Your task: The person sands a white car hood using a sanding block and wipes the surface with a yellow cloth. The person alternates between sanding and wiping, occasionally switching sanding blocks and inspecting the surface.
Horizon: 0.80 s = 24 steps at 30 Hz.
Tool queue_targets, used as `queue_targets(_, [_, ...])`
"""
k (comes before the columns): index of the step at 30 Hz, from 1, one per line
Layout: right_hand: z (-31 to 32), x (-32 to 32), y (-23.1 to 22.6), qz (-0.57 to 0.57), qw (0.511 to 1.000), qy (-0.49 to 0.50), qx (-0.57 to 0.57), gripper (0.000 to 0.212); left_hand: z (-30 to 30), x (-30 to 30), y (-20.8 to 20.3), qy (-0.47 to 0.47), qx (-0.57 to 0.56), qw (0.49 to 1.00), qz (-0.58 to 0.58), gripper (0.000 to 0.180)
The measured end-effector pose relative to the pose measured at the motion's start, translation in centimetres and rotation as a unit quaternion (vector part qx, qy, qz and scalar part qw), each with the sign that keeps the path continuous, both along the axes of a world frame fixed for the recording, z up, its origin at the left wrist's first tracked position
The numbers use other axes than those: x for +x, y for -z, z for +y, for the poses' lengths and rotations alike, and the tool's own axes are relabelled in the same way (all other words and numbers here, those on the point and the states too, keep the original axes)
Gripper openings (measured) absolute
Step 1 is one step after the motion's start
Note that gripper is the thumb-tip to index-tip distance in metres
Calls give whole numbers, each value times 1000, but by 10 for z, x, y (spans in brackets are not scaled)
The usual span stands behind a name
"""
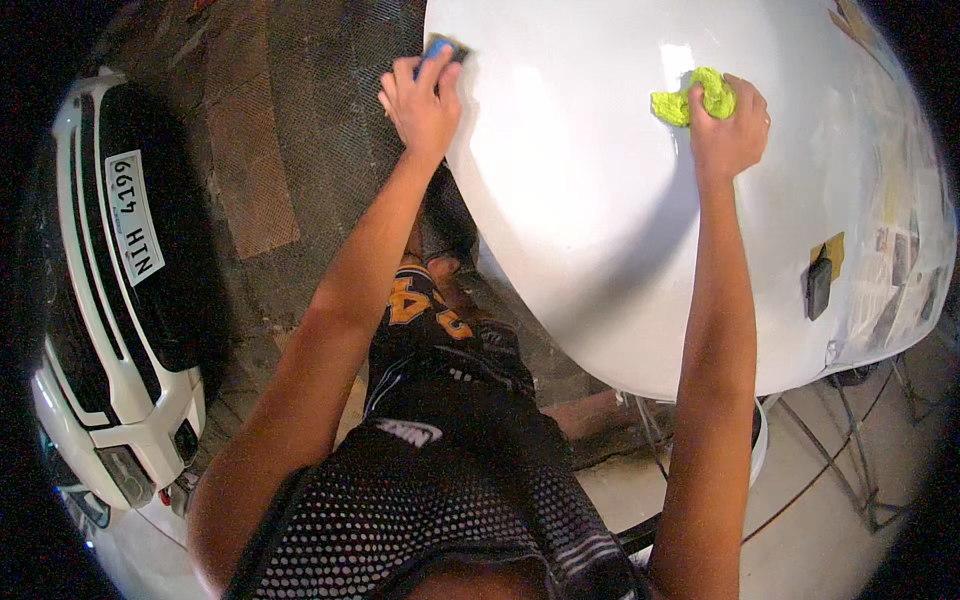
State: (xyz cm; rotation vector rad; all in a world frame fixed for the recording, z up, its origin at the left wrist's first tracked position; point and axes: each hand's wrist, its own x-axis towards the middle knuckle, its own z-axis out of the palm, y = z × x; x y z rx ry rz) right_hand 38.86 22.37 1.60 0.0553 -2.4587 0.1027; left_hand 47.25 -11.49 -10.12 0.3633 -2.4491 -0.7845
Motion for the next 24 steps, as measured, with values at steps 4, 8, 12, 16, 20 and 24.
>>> queue_targets(4, [5, -3, -1, 6, 1000, 3, 0, 39, 66, 107, 17, 87, -159, 982, -52, 32])
queue_targets(8, [15, 4, 0, -3, 1000, 7, -10, 40, 59, 151, 18, 265, -17, 964, -11, 40])
queue_targets(12, [7, 0, 1, 8, 1000, -15, -8, 40, -1, 34, 17, 59, 2, 998, 21, 31])
queue_targets(16, [10, -3, 1, 13, 1000, -18, -5, 40, 39, 119, 25, 139, -43, 989, 27, 34])
queue_targets(20, [16, 2, 1, 12, 1000, -16, 0, 40, 14, 124, 36, 262, -81, 961, 27, 37])
queue_targets(24, [0, 2, -4, 1, 1000, -21, -7, 40, -29, 6, 27, 51, 14, 998, 22, 27])
